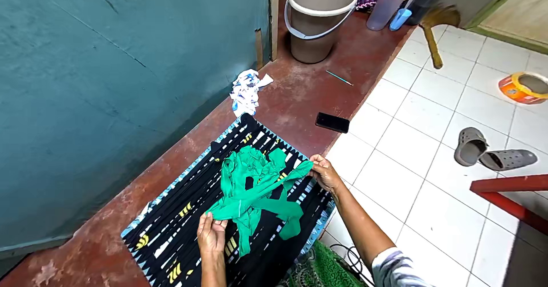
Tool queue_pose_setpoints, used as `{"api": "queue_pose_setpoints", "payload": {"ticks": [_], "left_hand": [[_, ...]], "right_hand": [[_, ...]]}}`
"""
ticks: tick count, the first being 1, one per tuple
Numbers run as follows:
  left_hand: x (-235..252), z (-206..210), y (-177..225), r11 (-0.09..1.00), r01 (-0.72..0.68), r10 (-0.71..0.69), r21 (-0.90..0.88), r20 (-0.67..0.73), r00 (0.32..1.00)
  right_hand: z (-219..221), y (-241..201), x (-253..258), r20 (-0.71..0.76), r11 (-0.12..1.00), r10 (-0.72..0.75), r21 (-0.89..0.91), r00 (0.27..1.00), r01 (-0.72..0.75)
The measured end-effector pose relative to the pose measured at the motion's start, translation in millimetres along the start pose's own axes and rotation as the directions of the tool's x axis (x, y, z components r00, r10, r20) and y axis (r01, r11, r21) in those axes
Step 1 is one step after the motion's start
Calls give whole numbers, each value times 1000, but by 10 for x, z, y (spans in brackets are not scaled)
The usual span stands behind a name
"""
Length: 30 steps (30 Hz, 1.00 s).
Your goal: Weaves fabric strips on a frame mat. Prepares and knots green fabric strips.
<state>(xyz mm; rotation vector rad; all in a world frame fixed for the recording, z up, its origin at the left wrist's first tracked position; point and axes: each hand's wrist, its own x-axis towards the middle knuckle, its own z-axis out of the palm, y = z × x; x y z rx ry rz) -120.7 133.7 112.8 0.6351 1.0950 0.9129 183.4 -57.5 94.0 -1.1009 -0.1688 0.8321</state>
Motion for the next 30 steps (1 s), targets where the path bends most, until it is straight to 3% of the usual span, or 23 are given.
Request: {"api": "queue_pose_setpoints", "payload": {"ticks": [4, 6, 8, 11, 14, 16, 19, 21, 22, 23, 24, 26, 28, 30], "left_hand": [[-16, 6, 89, 999, -19, 19, -27, 3, 1000], [-91, 38, 68, 999, -25, 21, 48, 77, 997], [-249, 82, 21, 976, -35, -11, 213, 211, 977], [-555, 155, -147, 889, -18, -196, 458, 417, 888], [-725, 183, -416, 742, -131, -450, 657, 634, 629], [-815, 251, -520, 662, -230, -586, 713, 684, 435], [-924, 335, -671, 694, -279, -646, 664, 745, 166], [-917, 341, -747, 739, -269, -621, 618, 779, 82], [-888, 327, -762, 748, -264, -609, 608, 788, 88], [-854, 303, -749, 749, -254, -597, 611, 790, 141], [-823, 273, -704, 743, -240, -578, 625, 780, 241], [-710, 206, -596, 735, -190, -479, 650, 697, 533], [-522, 155, -477, 741, -121, -313, 660, 499, 808], [-294, 90, -381, 749, -102, -113, 654, 278, 954]], "right_hand": [[-7, 0, -2, 29, 1000, -12, 20, 1000, 11], [-56, -23, -30, 71, 998, 18, -69, 997, -13], [-77, -75, -29, 134, 930, 110, -365, 985, -54], [112, -71, 111, 158, 636, 283, -769, 946, -62], [565, 113, 260, 154, 530, 255, -848, 955, -5], [903, 314, 350, 188, 485, 237, -873, 953, 52], [1324, 628, 428, 176, 348, 241, -934, 954, 84], [1498, 803, 488, 118, 255, 264, -966, 957, 48], [1528, 870, 534, 102, 217, 286, -975, 953, 39], [1514, 921, 575, 111, 192, 306, -980, 946, 53], [1463, 957, 597, 141, 190, 313, -978, 939, 84], [1354, 919, 556, 229, 218, 267, -960, 936, 173], [1245, 775, 405, 350, 261, 195, -919, 916, 295], [1086, 617, 182, 510, 318, 216, -843, 833, 433]]}}
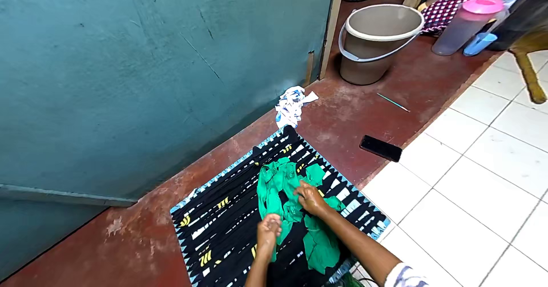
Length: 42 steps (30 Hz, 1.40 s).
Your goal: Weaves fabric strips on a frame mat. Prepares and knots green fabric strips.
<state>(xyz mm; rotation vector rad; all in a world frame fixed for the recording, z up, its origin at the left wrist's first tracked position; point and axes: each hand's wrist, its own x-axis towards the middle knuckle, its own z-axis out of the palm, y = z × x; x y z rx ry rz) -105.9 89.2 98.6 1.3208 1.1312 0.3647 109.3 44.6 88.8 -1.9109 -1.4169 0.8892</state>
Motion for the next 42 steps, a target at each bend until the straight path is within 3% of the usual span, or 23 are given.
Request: {"api": "queue_pose_setpoints", "payload": {"ticks": [3, 5, 7, 11, 14, 18, 20, 22, 26, 30, 32, 35, 39, 42], "left_hand": [[259, -216, 76, 1000, -2, 5, 9, -236, 972], [405, -258, 147, 998, -23, 37, 53, -282, 959], [552, -224, 211, 986, -53, 96, 156, -282, 955], [837, -29, 380, 878, -111, 218, 465, -184, 958], [1088, 147, 359, 762, -159, 274, 627, -90, 958], [1309, 260, 420, 540, -89, 88, 837, 49, 995], [1385, 188, 438, 504, -62, 9, 862, 67, 998], [1387, 49, 461, 602, -11, 31, 798, -9, 999], [1163, -355, 456, 879, -51, 200, 474, -271, 942], [756, -655, 305, 983, -82, 151, 165, -467, 871], [525, -712, 230, 995, -74, 101, 72, -516, 851], [276, -719, 84, 995, -95, 61, -33, -544, 837], [91, -730, -12, 970, -146, 14, -193, -557, 830], [55, -830, -15, 936, -199, 8, -289, -550, 835]], "right_hand": [[-31, 20, -448, 305, 978, -203, 14, 931, 209], [25, 8, -695, 523, 981, -175, 23, 834, 191], [120, 25, -875, 669, 992, -88, -11, 738, 129], [203, 41, -1078, 808, 993, 101, -119, 581, -7], [221, 87, -1114, 825, 982, 182, -185, 535, -49], [111, 108, -1065, 785, 953, 290, -286, 547, -95], [8, 148, -1051, 722, 918, 383, -368, 576, -149], [-111, 265, -1038, 662, 901, 419, -391, 621, -191], [-360, 404, -964, 470, 924, 372, -276, 801, -267], [-369, 326, -686, 189, 973, 223, -106, 956, -206], [-232, 225, -487, 143, 988, 153, -12, 978, -153], [138, -21, -175, 201, 992, 107, 40, 974, -117], [690, -409, 161, 297, 987, 156, -92, 942, -134], [984, -443, 309, 297, 980, 173, -148, 939, -134]]}}
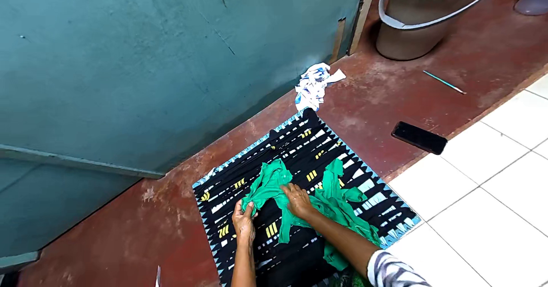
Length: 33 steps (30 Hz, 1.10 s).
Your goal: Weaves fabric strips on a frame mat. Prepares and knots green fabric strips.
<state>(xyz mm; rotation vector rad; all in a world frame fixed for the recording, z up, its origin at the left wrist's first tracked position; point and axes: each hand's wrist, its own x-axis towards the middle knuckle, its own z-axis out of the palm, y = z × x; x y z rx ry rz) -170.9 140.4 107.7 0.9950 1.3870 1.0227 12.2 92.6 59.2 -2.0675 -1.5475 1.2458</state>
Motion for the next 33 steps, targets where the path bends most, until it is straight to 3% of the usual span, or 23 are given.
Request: {"api": "queue_pose_setpoints", "payload": {"ticks": [3, 5, 10, 12, 16, 17, 20, 22, 25, 28, 30, 32, 33], "left_hand": [[120, -163, 18, 992, -23, 20, -121, -25, 999], [177, -304, 28, 977, -49, 40, -208, -47, 998], [111, -565, 85, 910, -229, 213, -347, -83, 973], [45, -637, 125, 893, -296, 288, -340, -77, 955], [0, -742, 41, 899, -336, 332, -281, -63, 941], [-4, -777, -9, 922, -330, 324, -205, -60, 944], [-46, -930, -175, 944, -235, 230, 232, 48, 972], [-83, -1037, -282, 875, -162, 113, 455, 133, 985], [-157, -1171, -352, 733, -115, -29, 670, 200, 979], [-192, -1233, -334, 602, -89, -107, 793, 191, 976], [-165, -1208, -332, 588, -167, 26, 791, 188, 982], [-73, -1087, -288, 604, -239, 134, 760, 199, 971], [-21, -1001, -246, 605, -237, 112, 760, 214, 970]], "right_hand": [[-12, 87, -73, -76, 997, -41, 57, 996, 46], [-126, 169, -234, -206, 982, -90, 143, 974, 121], [-576, 474, -621, -595, 932, -142, 188, 791, 309], [-811, 606, -746, -699, 956, -59, 167, 712, 242], [-1242, 815, -932, -777, 967, 232, 250, 585, -51], [-1293, 869, -960, -764, 960, 278, 247, 583, -134], [-1292, 926, -992, -619, 910, 391, 147, 682, -388], [-1216, 879, -984, -507, 860, 461, 51, 728, -508], [-1091, 834, -943, -437, 809, 507, -58, 743, -585], [-984, 676, -913, -528, 868, 374, -90, 762, -488], [-874, 544, -837, -553, 933, 188, -157, 812, -324], [-731, 374, -724, -438, 962, 56, -217, 897, -166], [-642, 292, -655, -352, 965, 16, -239, 936, -107]]}}
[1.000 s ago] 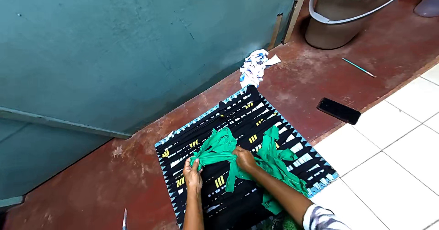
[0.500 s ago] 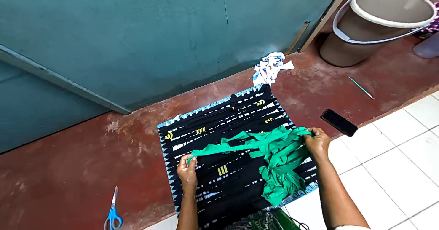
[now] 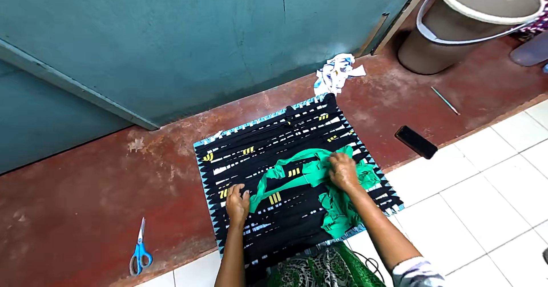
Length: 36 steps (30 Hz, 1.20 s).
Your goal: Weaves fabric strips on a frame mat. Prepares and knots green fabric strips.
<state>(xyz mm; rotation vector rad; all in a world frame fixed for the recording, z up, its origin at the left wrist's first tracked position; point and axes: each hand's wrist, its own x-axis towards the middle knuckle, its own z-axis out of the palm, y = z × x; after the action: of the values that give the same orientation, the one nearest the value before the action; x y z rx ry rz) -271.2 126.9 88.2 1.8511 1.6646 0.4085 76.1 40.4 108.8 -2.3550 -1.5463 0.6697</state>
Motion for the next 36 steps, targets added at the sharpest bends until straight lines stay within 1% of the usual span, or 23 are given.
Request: {"api": "queue_pose_setpoints", "payload": {"ticks": [3, 5, 6, 7, 8, 9, 10, 11, 12, 13, 14, 15, 17, 20, 23, 25, 26, 27, 29, 31, 33, 35, 36], "left_hand": [[213, 116, 222, 987, 68, -104, 146, 254, 962], [308, 283, 307, 962, -3, -101, 274, 368, 924], [342, 348, 316, 955, -53, -70, 292, 395, 916], [373, 378, 308, 964, -75, -30, 253, 388, 921], [415, 365, 294, 989, -52, 2, 136, 343, 939], [465, 325, 268, 999, 12, 0, -44, 270, 963], [504, 270, 242, 956, 117, -61, -268, 209, 976], [536, 198, 229, 844, 238, -167, -480, 187, 968], [573, 97, 231, 694, 333, -274, -638, 192, 942], [606, -15, 227, 567, 372, -350, -735, 194, 917], [627, -116, 224, 494, 367, -389, -788, 178, 904], [633, -191, 229, 467, 344, -402, -815, 150, 903], [583, -266, 315, 502, 277, -353, -819, 99, 930], [469, -213, 585, 625, 164, -114, -763, 118, 986], [451, -13, 898, 758, 5, 110, -652, 136, 985], [513, 182, 1035, 863, -135, 205, -487, 93, 974], [561, 286, 1086, 908, -182, 239, -377, 108, 965], [615, 402, 1122, 944, -198, 247, -265, 165, 955], [713, 655, 1166, 982, -189, 177, 6, 336, 925], [767, 905, 1167, 947, -210, 87, 243, 437, 895], [781, 1015, 1170, 920, -236, 83, 312, 433, 898], [789, 915, 1237, 956, -243, 170, 166, 363, 916], [773, 819, 1262, 965, -257, 230, 48, 311, 922]], "right_hand": [[313, -244, 68, 238, 992, -104, -50, 966, 119], [493, -284, 89, 317, 983, -128, -85, 940, 162], [543, -269, 85, 324, 982, -142, -75, 935, 175], [558, -228, 72, 318, 982, -160, -43, 934, 183], [533, -166, 62, 310, 983, -178, 13, 934, 183], [483, -90, 44, 284, 981, -192, 96, 939, 171], [430, -2, 12, 232, 969, -198, 196, 952, 154], [349, 74, -24, 194, 948, -176, 297, 965, 113], [242, 132, -57, 171, 919, -138, 390, 976, 62], [115, 170, -86, 153, 886, -98, 464, 983, 16], [-24, 188, -112, 135, 863, -66, 504, 989, -11], [-162, 192, -131, 111, 855, -53, 518, 992, -12], [-393, 175, -144, 49, 859, -108, 506, 993, 69], [-678, 22, -123, 39, 840, -310, 479, 950, 255], [-950, -208, -106, 236, 849, -442, 422, 865, 319], [-1003, -294, -163, 342, 861, -447, 416, 827, 294], [-978, -300, -203, 381, 862, -446, 427, 810, 274], [-923, -291, -257, 418, 862, -443, 443, 793, 248], [-716, -227, -365, 495, 865, -425, 469, 758, 179], [-451, -152, -440, 558, 882, -382, 458, 736, 111], [-192, -73, -466, 541, 887, -333, 458, 773, 61], [1, -52, -440, 432, 844, -254, 536, 865, -19], [89, -87, -421, 376, 787, -202, 612, 904, -79]]}}
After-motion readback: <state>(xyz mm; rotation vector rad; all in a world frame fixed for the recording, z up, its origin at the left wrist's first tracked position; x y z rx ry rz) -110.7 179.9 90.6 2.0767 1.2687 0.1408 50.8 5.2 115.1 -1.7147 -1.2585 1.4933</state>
